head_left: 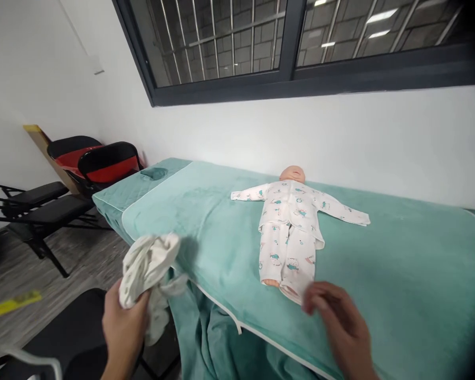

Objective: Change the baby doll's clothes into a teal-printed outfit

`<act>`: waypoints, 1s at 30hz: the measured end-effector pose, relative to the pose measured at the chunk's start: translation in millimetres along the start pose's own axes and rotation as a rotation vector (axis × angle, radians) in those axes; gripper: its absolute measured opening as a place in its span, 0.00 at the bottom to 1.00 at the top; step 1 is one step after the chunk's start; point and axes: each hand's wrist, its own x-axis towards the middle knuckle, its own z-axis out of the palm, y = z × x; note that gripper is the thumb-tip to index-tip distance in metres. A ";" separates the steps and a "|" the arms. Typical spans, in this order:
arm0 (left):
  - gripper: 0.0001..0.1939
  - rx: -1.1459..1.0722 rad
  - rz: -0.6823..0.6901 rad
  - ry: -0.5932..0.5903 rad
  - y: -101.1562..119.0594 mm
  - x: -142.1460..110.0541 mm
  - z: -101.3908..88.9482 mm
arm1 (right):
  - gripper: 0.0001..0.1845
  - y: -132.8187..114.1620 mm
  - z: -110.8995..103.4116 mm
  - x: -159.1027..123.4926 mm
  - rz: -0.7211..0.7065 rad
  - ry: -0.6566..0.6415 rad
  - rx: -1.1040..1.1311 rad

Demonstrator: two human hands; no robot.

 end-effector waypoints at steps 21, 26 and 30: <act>0.35 -0.940 0.089 -1.354 215.6 -89.8 73.3 | 0.30 -63.3 18.6 65.9 -0.294 -0.055 -0.172; 0.21 -0.748 0.284 -1.288 233.0 -54.1 107.5 | 0.32 -40.1 -90.8 79.8 -0.246 0.118 -0.512; 0.17 -0.680 0.339 -1.144 250.2 -40.2 165.6 | 0.29 3.2 -184.4 76.9 0.095 0.041 -0.823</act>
